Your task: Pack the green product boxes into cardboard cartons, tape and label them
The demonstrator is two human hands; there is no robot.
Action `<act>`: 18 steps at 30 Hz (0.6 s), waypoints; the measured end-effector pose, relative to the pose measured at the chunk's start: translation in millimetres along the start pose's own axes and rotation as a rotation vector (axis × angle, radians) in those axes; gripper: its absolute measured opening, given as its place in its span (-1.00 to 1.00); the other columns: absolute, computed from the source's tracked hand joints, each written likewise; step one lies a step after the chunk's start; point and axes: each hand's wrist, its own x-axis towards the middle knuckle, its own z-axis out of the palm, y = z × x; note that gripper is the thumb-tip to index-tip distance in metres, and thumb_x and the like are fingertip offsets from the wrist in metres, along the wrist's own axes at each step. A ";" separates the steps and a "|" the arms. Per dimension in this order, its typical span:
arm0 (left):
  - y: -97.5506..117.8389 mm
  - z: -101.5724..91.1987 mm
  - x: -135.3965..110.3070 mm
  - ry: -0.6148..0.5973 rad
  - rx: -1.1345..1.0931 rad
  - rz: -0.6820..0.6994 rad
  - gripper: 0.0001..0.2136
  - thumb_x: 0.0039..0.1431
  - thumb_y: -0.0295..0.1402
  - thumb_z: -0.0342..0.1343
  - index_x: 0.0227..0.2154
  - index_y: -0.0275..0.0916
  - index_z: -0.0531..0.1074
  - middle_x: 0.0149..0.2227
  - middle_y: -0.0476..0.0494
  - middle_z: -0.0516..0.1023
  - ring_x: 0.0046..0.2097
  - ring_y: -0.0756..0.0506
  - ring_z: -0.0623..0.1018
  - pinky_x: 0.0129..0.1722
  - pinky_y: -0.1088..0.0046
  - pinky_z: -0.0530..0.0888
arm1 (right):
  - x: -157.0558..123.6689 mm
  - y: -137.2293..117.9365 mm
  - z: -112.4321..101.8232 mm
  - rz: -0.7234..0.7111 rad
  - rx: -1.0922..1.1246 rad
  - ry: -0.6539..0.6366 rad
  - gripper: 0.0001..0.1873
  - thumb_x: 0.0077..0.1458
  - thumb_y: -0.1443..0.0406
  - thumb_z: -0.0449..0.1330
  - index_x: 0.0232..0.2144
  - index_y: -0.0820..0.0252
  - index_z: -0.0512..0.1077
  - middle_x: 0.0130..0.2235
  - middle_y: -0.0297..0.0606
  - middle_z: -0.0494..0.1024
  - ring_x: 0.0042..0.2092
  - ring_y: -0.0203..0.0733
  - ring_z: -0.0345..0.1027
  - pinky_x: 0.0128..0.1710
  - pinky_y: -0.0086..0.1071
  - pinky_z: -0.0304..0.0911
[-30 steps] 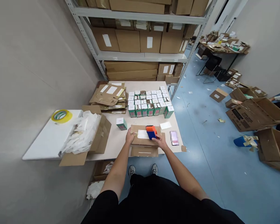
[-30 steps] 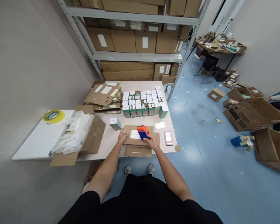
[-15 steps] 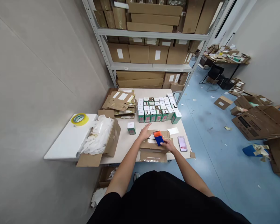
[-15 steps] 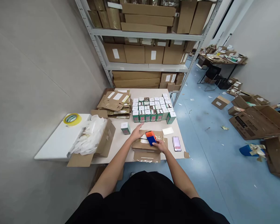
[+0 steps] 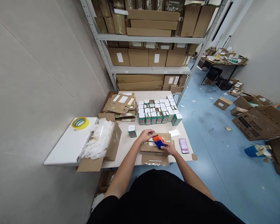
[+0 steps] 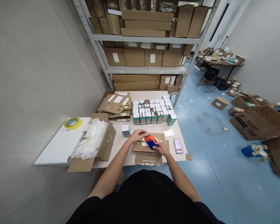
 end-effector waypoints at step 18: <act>1.5 9.3 -2.8 0.034 -0.003 -0.019 -0.61 0.19 -0.15 0.21 0.02 -0.19 0.58 -0.11 -0.20 0.62 -0.08 -0.15 0.60 -0.04 0.33 0.53 | -3.9 -4.2 -0.7 -0.014 0.022 -0.048 -0.59 -0.07 -0.06 0.35 -0.29 0.09 0.64 -0.25 -0.28 0.65 -0.13 0.02 0.48 -0.03 -0.17 0.34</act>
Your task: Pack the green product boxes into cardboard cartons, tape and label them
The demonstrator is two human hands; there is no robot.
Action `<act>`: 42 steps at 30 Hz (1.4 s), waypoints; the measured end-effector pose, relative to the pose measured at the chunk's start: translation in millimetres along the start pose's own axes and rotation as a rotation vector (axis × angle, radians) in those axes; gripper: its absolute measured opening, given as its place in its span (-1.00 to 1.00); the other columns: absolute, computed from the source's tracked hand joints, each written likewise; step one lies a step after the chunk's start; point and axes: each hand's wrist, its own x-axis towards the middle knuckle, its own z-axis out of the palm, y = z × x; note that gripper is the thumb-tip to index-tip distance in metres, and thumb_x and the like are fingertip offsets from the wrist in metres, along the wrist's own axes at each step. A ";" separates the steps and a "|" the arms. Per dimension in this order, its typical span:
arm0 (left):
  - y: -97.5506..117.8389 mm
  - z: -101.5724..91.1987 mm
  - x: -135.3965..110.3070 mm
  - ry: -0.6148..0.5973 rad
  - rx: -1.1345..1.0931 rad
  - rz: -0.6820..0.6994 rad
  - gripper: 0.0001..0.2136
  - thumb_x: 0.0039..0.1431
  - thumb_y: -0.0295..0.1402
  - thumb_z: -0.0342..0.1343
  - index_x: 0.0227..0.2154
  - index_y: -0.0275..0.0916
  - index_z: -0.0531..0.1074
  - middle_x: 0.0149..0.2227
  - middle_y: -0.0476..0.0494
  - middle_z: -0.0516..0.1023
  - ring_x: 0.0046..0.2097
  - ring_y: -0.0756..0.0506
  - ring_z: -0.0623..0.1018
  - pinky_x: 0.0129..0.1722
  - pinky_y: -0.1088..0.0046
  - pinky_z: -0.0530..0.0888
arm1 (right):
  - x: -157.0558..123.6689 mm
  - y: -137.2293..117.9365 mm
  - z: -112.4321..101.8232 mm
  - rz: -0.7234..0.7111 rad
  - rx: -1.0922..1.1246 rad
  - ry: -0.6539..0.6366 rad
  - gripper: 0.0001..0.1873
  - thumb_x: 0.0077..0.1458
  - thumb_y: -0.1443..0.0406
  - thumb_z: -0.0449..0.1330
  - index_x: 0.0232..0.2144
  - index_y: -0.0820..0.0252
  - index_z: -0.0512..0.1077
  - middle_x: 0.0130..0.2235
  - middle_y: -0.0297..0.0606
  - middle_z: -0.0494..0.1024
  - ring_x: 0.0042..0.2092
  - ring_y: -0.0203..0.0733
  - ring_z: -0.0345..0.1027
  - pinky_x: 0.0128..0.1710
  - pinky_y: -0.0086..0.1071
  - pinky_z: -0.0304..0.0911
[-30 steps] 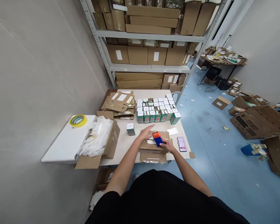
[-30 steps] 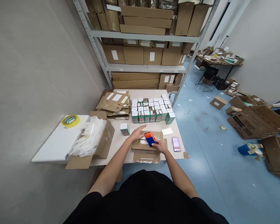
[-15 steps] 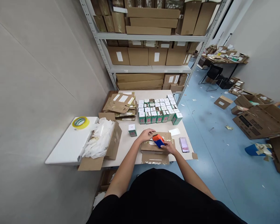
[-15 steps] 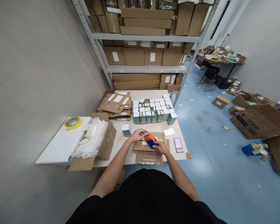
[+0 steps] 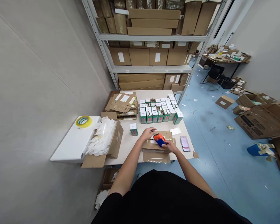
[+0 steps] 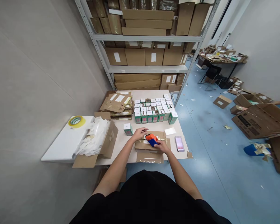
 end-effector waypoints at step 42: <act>-27.2 -12.7 1.3 0.243 -0.103 -0.236 -0.76 0.10 -0.16 0.31 -0.37 -0.25 0.70 -0.28 -0.20 0.72 -0.23 -0.16 0.64 -0.20 0.39 0.52 | 5.0 -16.1 -3.6 0.056 -0.296 0.282 -0.40 0.11 -0.26 0.13 -0.47 0.13 0.49 -0.44 -0.30 0.52 -0.33 -0.09 0.40 -0.31 -0.33 0.23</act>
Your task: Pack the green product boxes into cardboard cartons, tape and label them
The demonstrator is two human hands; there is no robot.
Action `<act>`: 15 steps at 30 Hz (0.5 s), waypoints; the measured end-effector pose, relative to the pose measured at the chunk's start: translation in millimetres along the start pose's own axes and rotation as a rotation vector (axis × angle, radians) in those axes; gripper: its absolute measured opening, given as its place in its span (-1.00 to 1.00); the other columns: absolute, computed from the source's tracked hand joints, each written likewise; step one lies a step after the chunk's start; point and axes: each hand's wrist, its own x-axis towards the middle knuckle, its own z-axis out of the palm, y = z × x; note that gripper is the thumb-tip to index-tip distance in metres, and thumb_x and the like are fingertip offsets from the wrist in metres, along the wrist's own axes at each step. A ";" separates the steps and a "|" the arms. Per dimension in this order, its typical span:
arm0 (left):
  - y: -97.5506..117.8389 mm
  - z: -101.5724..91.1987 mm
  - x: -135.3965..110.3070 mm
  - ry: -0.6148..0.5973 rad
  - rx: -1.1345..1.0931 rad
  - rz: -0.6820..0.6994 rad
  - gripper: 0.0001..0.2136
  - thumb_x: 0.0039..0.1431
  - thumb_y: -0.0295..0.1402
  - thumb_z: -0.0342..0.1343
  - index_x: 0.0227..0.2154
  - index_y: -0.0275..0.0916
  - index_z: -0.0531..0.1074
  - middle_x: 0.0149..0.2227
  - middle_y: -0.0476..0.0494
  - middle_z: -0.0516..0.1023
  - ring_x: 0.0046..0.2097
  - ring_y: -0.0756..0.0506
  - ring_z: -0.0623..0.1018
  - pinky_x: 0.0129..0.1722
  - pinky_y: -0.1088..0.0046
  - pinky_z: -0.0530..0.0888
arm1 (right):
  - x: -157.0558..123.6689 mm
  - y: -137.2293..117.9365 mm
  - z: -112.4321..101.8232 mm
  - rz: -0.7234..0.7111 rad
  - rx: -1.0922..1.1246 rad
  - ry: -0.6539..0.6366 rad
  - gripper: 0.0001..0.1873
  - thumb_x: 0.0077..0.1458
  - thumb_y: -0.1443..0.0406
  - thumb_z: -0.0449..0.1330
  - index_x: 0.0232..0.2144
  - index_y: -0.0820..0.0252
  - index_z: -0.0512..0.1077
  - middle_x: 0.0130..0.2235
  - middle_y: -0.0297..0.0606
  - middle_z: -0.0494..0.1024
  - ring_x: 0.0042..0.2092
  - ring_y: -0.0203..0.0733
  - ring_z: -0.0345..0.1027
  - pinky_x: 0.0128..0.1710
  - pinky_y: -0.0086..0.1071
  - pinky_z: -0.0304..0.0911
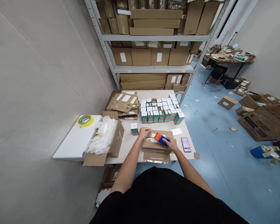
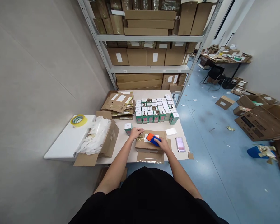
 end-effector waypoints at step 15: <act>-53.1 -55.4 -9.3 0.279 -0.143 -0.157 -0.75 0.00 -0.15 0.33 -0.49 -0.26 0.61 -0.41 -0.16 0.66 -0.44 -0.05 0.55 -0.38 0.44 0.52 | 8.3 -8.5 -77.3 -0.005 -0.386 0.059 -0.41 0.08 -0.26 0.18 -0.54 0.11 0.39 -0.50 -0.26 0.50 -0.41 -0.15 0.33 -0.44 -0.37 -0.02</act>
